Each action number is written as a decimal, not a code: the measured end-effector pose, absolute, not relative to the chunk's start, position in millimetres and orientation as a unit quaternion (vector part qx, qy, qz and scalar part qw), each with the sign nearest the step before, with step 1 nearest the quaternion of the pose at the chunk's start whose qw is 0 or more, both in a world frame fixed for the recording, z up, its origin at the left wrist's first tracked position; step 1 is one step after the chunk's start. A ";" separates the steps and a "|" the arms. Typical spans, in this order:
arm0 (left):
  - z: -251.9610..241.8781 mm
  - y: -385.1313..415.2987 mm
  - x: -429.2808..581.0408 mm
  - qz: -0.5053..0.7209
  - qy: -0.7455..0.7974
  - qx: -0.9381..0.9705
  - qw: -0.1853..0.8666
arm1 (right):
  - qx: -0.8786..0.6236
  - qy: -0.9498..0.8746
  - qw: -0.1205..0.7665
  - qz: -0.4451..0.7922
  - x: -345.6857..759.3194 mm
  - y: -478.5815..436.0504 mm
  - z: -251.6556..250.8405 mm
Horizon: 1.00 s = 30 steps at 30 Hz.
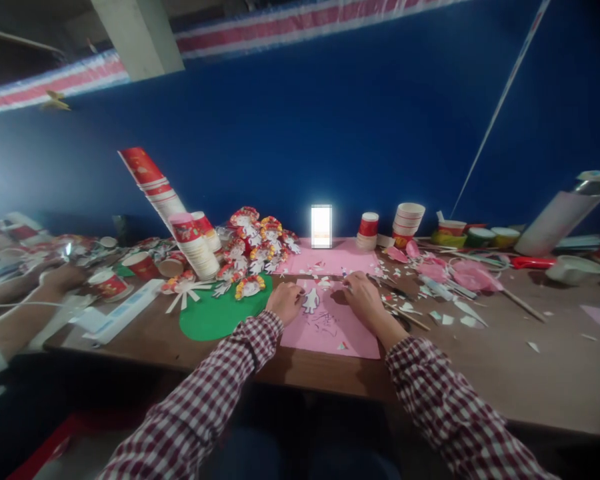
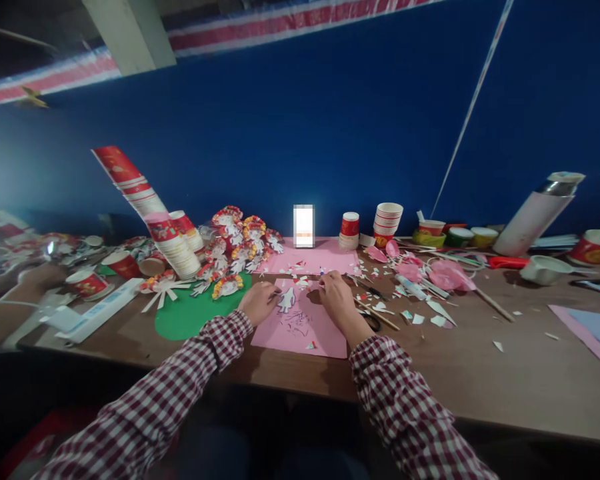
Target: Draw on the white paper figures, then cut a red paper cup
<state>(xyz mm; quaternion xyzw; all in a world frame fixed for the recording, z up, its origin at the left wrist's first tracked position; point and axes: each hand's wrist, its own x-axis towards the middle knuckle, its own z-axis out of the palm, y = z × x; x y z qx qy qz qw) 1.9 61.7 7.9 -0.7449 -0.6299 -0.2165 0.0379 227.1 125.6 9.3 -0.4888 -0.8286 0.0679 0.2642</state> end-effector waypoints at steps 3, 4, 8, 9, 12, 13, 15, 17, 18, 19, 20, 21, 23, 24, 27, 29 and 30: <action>9.3 63.8 -0.8 -0.214 -0.635 -0.742 0.033 | -0.488 -0.829 0.264 0.070 227.4 125.5 9.5; 10.1 63.3 -2.5 -0.214 -0.637 -0.740 0.033 | -0.488 -0.828 0.266 0.071 227.4 125.4 9.5; 11.9 58.3 -8.4 -0.210 -0.642 -0.737 0.031 | -0.485 -0.824 0.277 0.089 227.3 125.3 8.5; 12.0 57.0 -8.7 -0.209 -0.640 -0.739 0.030 | -0.484 -0.823 0.282 0.097 227.1 125.4 8.1; 11.7 53.4 -6.5 -0.209 -0.630 -0.747 0.029 | -0.480 -0.814 0.302 0.124 226.3 126.4 7.4; 11.4 52.1 -5.2 -0.210 -0.626 -0.751 0.030 | -0.481 -0.809 0.311 0.135 226.1 127.0 7.5; 10.8 49.1 -3.0 -0.214 -0.618 -0.756 0.032 | -0.484 -0.794 0.333 0.158 225.9 129.0 8.0; 10.2 45.3 -2.1 -0.219 -0.611 -0.760 0.032 | -0.488 -0.773 0.361 0.186 226.3 131.7 8.8; 9.9 43.3 -2.3 -0.221 -0.608 -0.762 0.032 | -0.490 -0.760 0.375 0.203 226.6 133.1 9.0; 9.8 41.2 -2.9 -0.222 -0.606 -0.764 0.031 | -0.492 -0.747 0.388 0.223 226.8 134.6 9.0; 9.8 39.2 -3.7 -0.223 -0.603 -0.765 0.031 | -0.492 -0.732 0.400 0.248 227.0 135.9 8.8; 9.9 37.3 -4.6 -0.225 -0.599 -0.768 0.031 | -0.492 -0.717 0.410 0.274 227.0 137.1 8.3; 10.4 33.7 -6.4 -0.229 -0.584 -0.778 0.037 | -0.486 -0.685 0.431 0.332 226.2 138.7 6.9; 10.7 32.2 -7.0 -0.230 -0.572 -0.787 0.040 | -0.480 -0.668 0.441 0.360 225.4 139.2 6.1; 10.7 28.6 -6.9 -0.226 -0.528 -0.817 0.044 | -0.457 -0.620 0.467 0.435 221.7 139.6 4.1; 10.2 27.3 -5.5 -0.224 -0.512 -0.828 0.041 | -0.443 -0.592 0.474 0.477 219.2 139.3 3.6; 9.9 27.0 -4.7 -0.226 -0.510 -0.829 0.040 | -0.438 -0.579 0.476 0.496 218.2 139.1 3.8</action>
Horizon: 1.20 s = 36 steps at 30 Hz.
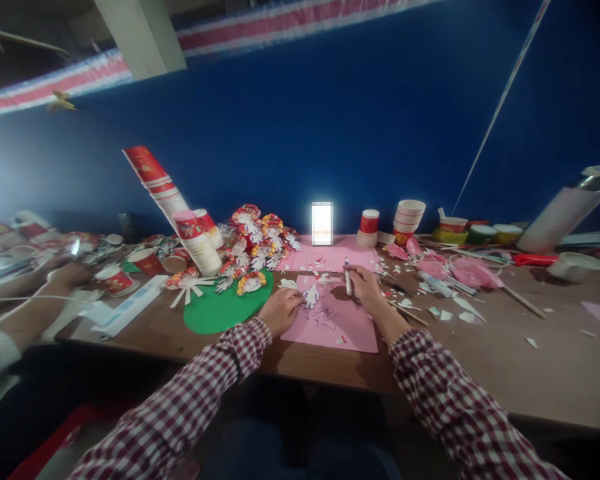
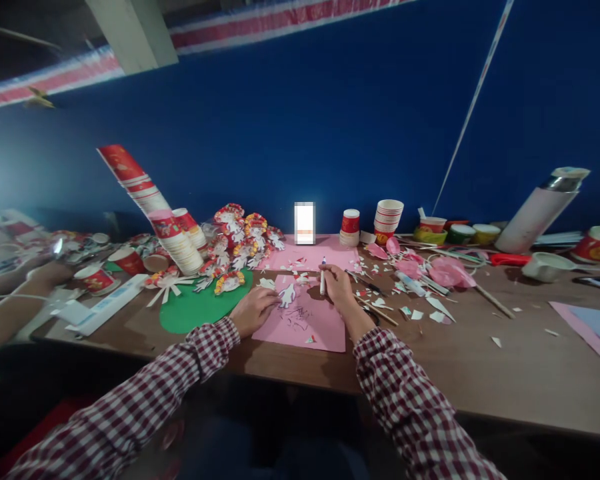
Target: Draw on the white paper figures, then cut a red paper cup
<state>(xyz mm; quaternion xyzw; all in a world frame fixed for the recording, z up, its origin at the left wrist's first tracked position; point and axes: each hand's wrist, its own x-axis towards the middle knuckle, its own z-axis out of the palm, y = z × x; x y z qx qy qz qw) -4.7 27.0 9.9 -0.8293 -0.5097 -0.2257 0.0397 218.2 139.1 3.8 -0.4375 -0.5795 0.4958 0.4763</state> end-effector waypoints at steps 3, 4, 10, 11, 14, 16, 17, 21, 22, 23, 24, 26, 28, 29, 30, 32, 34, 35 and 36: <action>10.0 27.1 -3.0 -0.234 -0.517 -0.822 0.042 | -0.417 -0.554 0.480 0.537 216.7 137.9 5.3; 10.2 27.3 -3.0 -0.235 -0.519 -0.821 0.044 | -0.408 -0.551 0.481 0.547 216.6 137.2 6.1; 10.8 27.9 -7.7 -0.228 -0.513 -0.825 0.056 | -0.367 -0.548 0.489 0.570 216.8 132.9 10.3; 10.7 27.6 -8.2 -0.226 -0.514 -0.826 0.055 | -0.363 -0.548 0.490 0.572 216.7 132.4 10.6; 11.1 26.4 -7.5 -0.222 -0.516 -0.826 0.054 | -0.360 -0.548 0.491 0.573 216.3 131.5 11.1; 12.1 25.9 -5.5 -0.220 -0.515 -0.827 0.054 | -0.363 -0.549 0.491 0.571 216.0 130.9 11.0; 12.7 25.9 -4.3 -0.217 -0.514 -0.828 0.052 | -0.366 -0.550 0.491 0.569 216.0 130.6 10.9; 13.7 27.6 -0.1 -0.201 -0.516 -0.832 0.043 | -0.377 -0.551 0.492 0.559 215.5 129.3 10.3; 13.3 28.5 0.4 -0.197 -0.517 -0.832 0.041 | -0.380 -0.549 0.494 0.557 215.3 129.0 10.2; 12.7 29.5 0.7 -0.195 -0.518 -0.832 0.041 | -0.381 -0.548 0.495 0.556 215.0 128.6 10.3; 12.1 30.7 0.7 -0.193 -0.517 -0.833 0.041 | -0.382 -0.547 0.496 0.556 214.6 128.2 10.6; 11.1 33.0 0.3 -0.190 -0.515 -0.835 0.041 | -0.382 -0.546 0.496 0.556 214.2 127.3 11.7; 11.1 35.2 -0.1 -0.189 -0.512 -0.837 0.038 | -0.380 -0.548 0.495 0.557 214.1 126.6 13.0; 11.5 36.2 -0.1 -0.187 -0.510 -0.839 0.034 | -0.379 -0.549 0.495 0.557 214.2 126.3 13.5; 12.1 37.2 -0.1 -0.185 -0.509 -0.840 0.031 | -0.378 -0.550 0.495 0.556 214.3 126.1 13.9; 13.3 39.4 0.3 -0.181 -0.506 -0.843 0.026 | -0.376 -0.553 0.495 0.556 214.6 125.9 14.3; 13.8 42.1 0.8 -0.179 -0.501 -0.847 0.020 | -0.375 -0.555 0.494 0.554 214.6 125.8 14.3; 13.5 43.6 0.9 -0.177 -0.497 -0.849 0.016 | -0.375 -0.556 0.494 0.553 214.6 125.6 14.4; 12.9 45.0 1.0 -0.175 -0.494 -0.851 0.012 | -0.376 -0.557 0.494 0.552 214.4 125.2 14.7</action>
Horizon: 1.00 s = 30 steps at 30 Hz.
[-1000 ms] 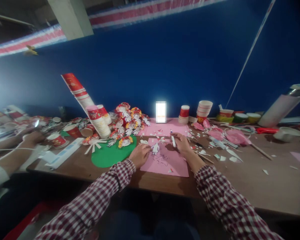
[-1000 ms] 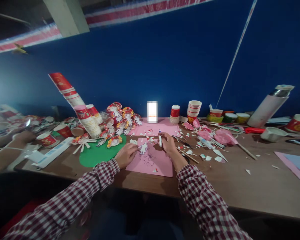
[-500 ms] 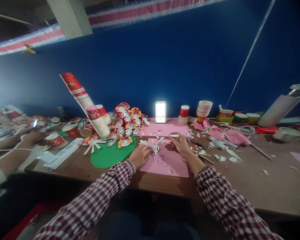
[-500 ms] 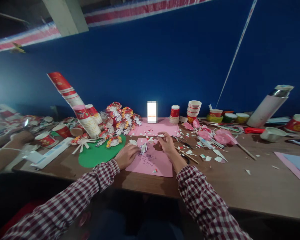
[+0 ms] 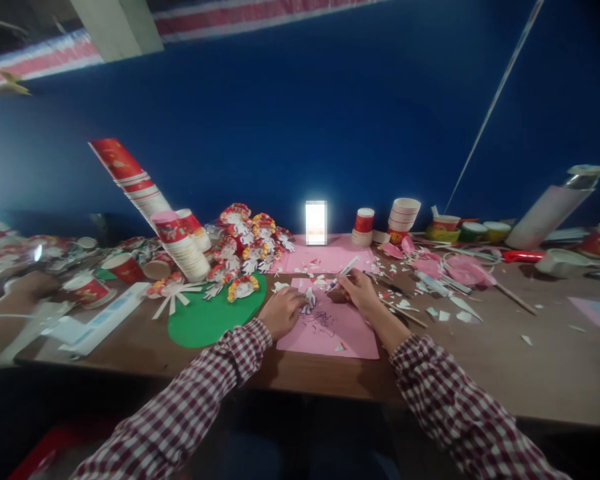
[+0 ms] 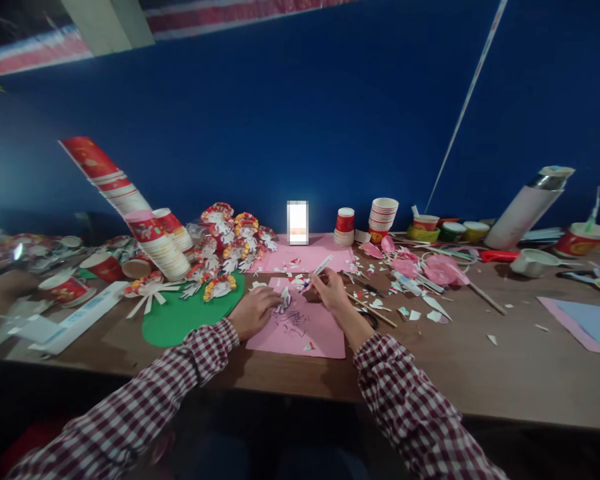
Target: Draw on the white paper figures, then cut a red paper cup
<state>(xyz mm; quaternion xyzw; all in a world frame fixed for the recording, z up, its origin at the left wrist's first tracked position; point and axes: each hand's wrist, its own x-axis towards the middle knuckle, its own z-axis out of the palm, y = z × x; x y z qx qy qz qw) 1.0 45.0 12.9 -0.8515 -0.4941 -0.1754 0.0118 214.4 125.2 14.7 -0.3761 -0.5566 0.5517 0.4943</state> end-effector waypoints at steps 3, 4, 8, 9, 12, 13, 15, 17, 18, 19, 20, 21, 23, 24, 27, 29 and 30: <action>10.4 48.3 1.1 -0.170 -0.494 -0.853 0.002 | -0.381 -0.561 0.493 0.545 212.8 122.4 16.6; 9.6 48.9 1.1 -0.172 -0.496 -0.851 0.000 | -0.383 -0.563 0.493 0.542 211.8 120.8 17.5; 8.1 49.3 1.4 -0.191 -0.497 -0.846 -0.001 | -0.380 -0.568 0.487 0.544 205.7 110.8 19.5; 7.5 49.3 1.3 -0.195 -0.495 -0.847 -0.001 | -0.372 -0.563 0.490 0.552 203.9 108.0 19.2; 3.4 50.0 0.0 -0.203 -0.484 -0.851 0.001 | -0.357 -0.571 0.485 0.558 199.5 101.4 16.3; 1.4 50.3 -0.8 -0.207 -0.480 -0.853 0.003 | -0.363 -0.583 0.481 0.545 198.4 100.0 15.1; -1.6 50.5 -3.0 -0.222 -0.474 -0.852 0.007 | -0.383 -0.612 0.477 0.502 196.8 98.5 12.8; -1.3 50.2 -6.0 -0.247 -0.474 -0.846 0.008 | -0.395 -0.632 0.476 0.467 195.6 98.2 11.1; 0.3 50.0 -7.7 -0.261 -0.478 -0.839 0.008 | -0.398 -0.634 0.477 0.462 195.2 98.2 10.5; 3.0 49.9 -9.5 -0.275 -0.483 -0.831 0.007 | -0.399 -0.629 0.476 0.468 194.9 98.4 9.9; 6.2 49.9 -11.3 -0.290 -0.482 -0.827 0.007 | -0.400 -0.618 0.476 0.482 194.6 98.7 9.4; 9.7 50.1 -12.7 -0.291 -0.477 -0.830 0.003 | -0.403 -0.601 0.477 0.498 194.4 99.2 9.0; 16.0 50.8 -13.7 -0.270 -0.467 -0.842 -0.006 | -0.413 -0.562 0.485 0.528 193.9 100.0 9.3; 18.1 51.1 -13.0 -0.257 -0.464 -0.848 -0.009 | -0.419 -0.545 0.489 0.536 193.4 100.3 10.2; 18.6 51.1 -8.1 -0.232 -0.468 -0.853 -0.012 | -0.437 -0.528 0.496 0.533 190.2 99.6 15.5; 14.6 50.7 -5.1 -0.230 -0.469 -0.853 -0.010 | -0.446 -0.552 0.495 0.502 186.9 98.2 19.4; 12.1 50.6 -4.3 -0.230 -0.469 -0.853 -0.012 | -0.450 -0.573 0.492 0.476 185.2 97.6 20.6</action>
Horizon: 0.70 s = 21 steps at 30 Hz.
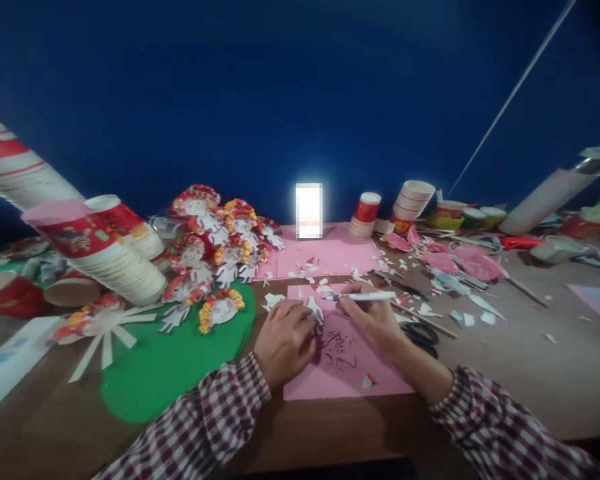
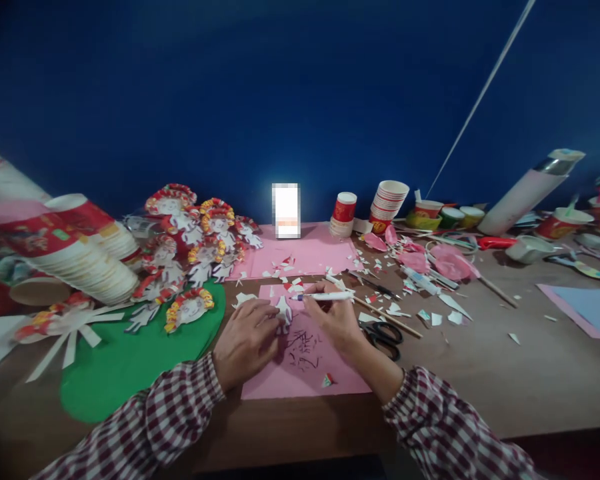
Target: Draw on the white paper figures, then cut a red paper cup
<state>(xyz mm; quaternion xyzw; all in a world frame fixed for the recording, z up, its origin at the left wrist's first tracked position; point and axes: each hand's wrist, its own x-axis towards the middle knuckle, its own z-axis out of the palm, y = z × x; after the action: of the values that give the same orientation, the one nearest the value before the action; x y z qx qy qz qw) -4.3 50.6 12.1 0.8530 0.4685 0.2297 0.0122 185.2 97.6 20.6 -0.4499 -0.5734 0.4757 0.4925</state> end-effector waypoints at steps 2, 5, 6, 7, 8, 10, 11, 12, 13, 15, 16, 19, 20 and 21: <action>7.5 50.8 -4.2 0.231 0.465 0.854 0.023 | -0.450 -0.622 0.478 0.427 182.2 97.8 20.7; 4.8 51.9 -6.2 0.234 0.459 0.856 0.049 | -0.451 -0.671 0.451 0.378 180.0 101.7 16.2; 5.0 52.2 -6.8 0.237 0.456 0.856 0.056 | -0.456 -0.680 0.443 0.366 179.7 103.6 14.5; 5.6 52.5 -7.3 0.241 0.455 0.855 0.062 | -0.461 -0.689 0.434 0.352 179.6 105.3 13.2; 6.2 52.7 -7.7 0.243 0.455 0.854 0.066 | -0.464 -0.698 0.427 0.338 179.4 106.7 12.4; 7.0 53.0 -8.1 0.245 0.454 0.854 0.071 | -0.465 -0.711 0.417 0.323 178.7 107.9 12.7; 7.0 53.0 -8.3 0.243 0.454 0.854 0.073 | -0.465 -0.712 0.414 0.325 178.1 107.7 13.6; 6.7 52.9 -8.4 0.239 0.455 0.855 0.073 | -0.465 -0.708 0.412 0.335 177.4 107.0 14.8; 6.3 52.9 -8.4 0.235 0.455 0.856 0.074 | -0.467 -0.701 0.410 0.351 176.5 106.2 15.9; 5.2 52.7 -8.5 0.230 0.456 0.856 0.075 | -0.469 -0.685 0.404 0.385 174.7 104.7 17.1; 4.9 52.7 -8.5 0.229 0.458 0.856 0.076 | -0.471 -0.683 0.400 0.390 173.9 104.3 17.0; 4.7 52.9 -8.7 0.236 0.457 0.854 0.077 | -0.476 -0.701 0.390 0.361 172.7 104.7 13.6; 4.8 53.1 -8.8 0.238 0.456 0.854 0.077 | -0.476 -0.708 0.386 0.351 172.7 105.3 11.9; 4.8 53.3 -8.8 0.240 0.455 0.854 0.076 | -0.475 -0.712 0.383 0.347 172.9 105.9 10.3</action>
<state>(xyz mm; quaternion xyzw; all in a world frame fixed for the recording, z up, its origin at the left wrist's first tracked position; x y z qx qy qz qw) -8.8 53.3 4.8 0.8540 0.4553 0.2401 0.0757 172.9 105.9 10.3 -0.4748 -0.7125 0.3470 0.3828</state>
